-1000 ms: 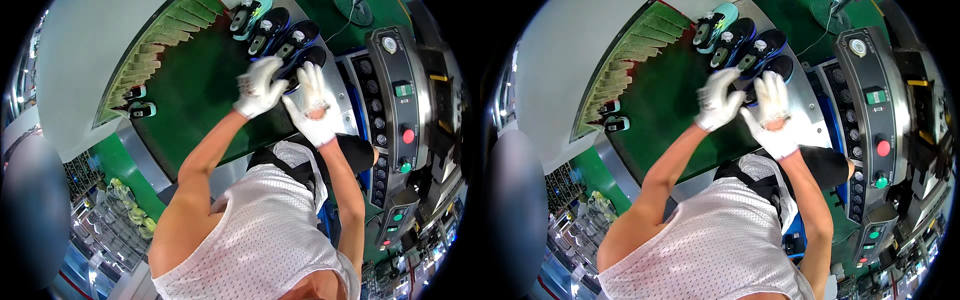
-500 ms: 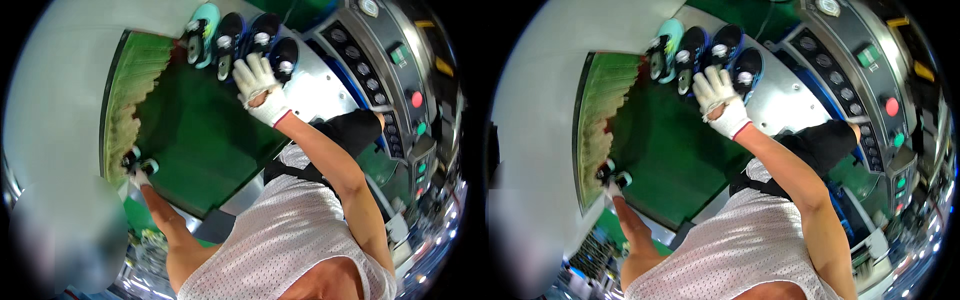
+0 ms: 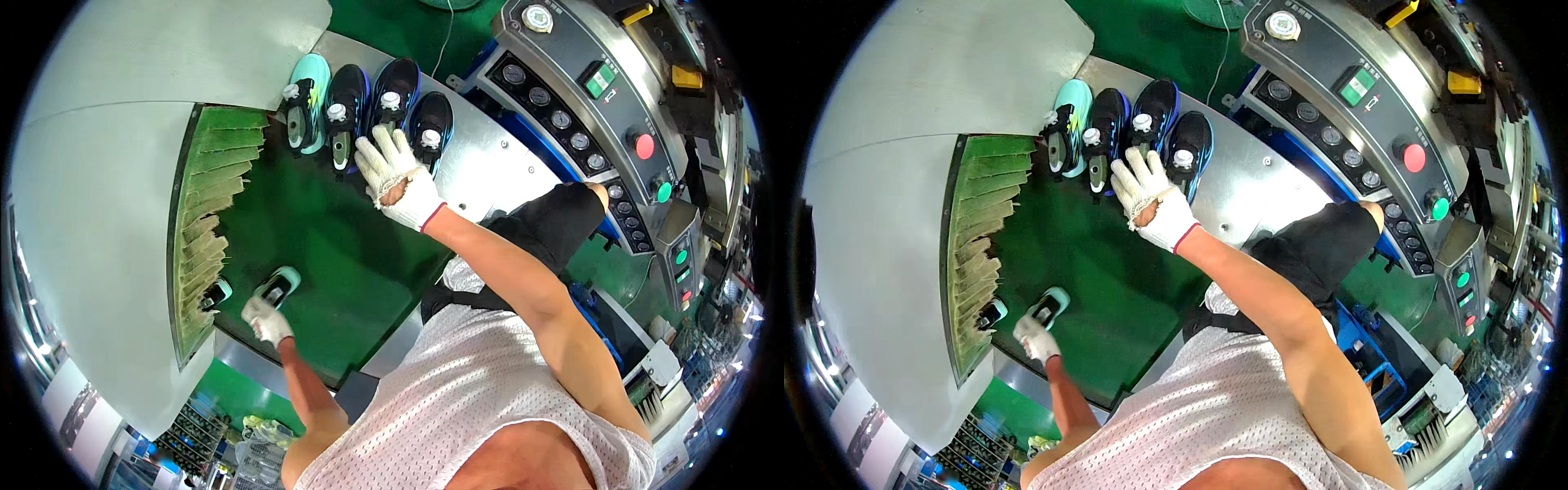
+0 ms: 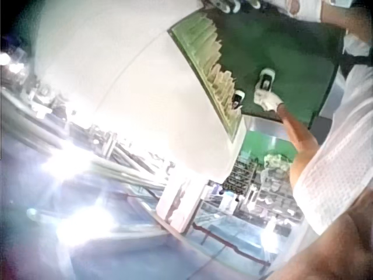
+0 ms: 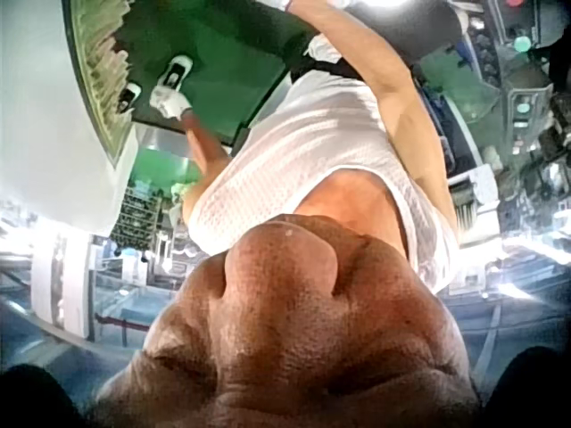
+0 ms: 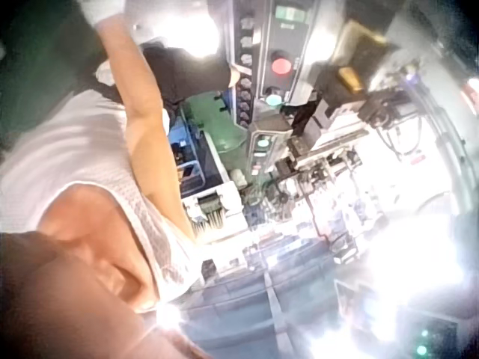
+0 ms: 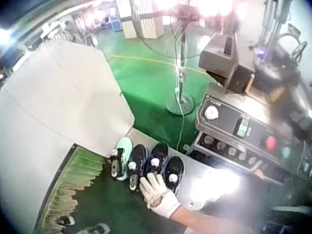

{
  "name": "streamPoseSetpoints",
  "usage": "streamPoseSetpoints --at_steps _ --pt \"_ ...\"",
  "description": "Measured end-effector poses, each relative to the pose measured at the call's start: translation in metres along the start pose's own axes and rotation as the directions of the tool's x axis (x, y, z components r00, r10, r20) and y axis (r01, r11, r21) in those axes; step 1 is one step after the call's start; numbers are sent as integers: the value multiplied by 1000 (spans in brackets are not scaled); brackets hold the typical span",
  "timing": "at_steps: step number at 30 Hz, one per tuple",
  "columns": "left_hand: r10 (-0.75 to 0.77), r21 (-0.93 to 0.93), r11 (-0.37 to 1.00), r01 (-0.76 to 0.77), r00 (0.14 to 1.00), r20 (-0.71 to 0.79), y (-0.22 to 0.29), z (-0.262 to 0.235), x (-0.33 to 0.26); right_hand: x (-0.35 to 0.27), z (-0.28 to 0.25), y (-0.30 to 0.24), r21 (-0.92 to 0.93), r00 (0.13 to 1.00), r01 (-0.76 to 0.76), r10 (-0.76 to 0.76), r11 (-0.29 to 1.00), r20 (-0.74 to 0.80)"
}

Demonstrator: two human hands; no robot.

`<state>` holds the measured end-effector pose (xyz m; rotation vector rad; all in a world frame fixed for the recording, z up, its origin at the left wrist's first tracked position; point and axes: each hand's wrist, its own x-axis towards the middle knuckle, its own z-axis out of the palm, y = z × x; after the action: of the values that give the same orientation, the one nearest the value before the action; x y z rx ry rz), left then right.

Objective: The person repeatedly picks up sneakers from a table, places them into a machine, presses a button, and removes them. This cycle is performed multiple times on different pairs of shoes in a factory setting.

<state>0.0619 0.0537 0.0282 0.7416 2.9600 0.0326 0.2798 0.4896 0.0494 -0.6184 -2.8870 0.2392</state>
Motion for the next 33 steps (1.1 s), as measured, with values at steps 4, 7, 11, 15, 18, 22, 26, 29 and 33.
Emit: streamPoseSetpoints --at_steps 4,7,11,15,18,22,26,29,33 --pt "-28 -413 910 37 999 26 174 -19 -32 -4 -13 -1 163 999 -37 34 986 20" --pt "195 -512 832 -213 977 -90 227 0 -50 -23 -22 9 524 984 -26 114 851 -137" --pt "289 -412 869 -275 957 -28 226 -13 -29 -83 -75 22 643 982 -2 122 766 -142" --pt "460 -472 785 -401 888 11 277 -88 -28 -155 -119 33 718 987 -132 158 683 31" --pt "686 -537 556 -635 715 -135 349 -139 -43 -183 -137 37 730 983 -88 176 678 -45" --pt "774 -725 352 -592 619 -130 446 -151 -64 -218 -180 64 815 944 -166 329 555 -32" --pt "845 -837 325 -440 533 49 525 -145 -105 -287 -210 76 745 790 -363 609 559 -72" --pt "925 -857 268 -440 365 102 572 -126 -140 -337 -232 74 729 640 -565 763 386 92" --pt "971 -816 233 -528 178 162 621 -125 -210 -405 -243 60 661 434 -682 900 314 21"
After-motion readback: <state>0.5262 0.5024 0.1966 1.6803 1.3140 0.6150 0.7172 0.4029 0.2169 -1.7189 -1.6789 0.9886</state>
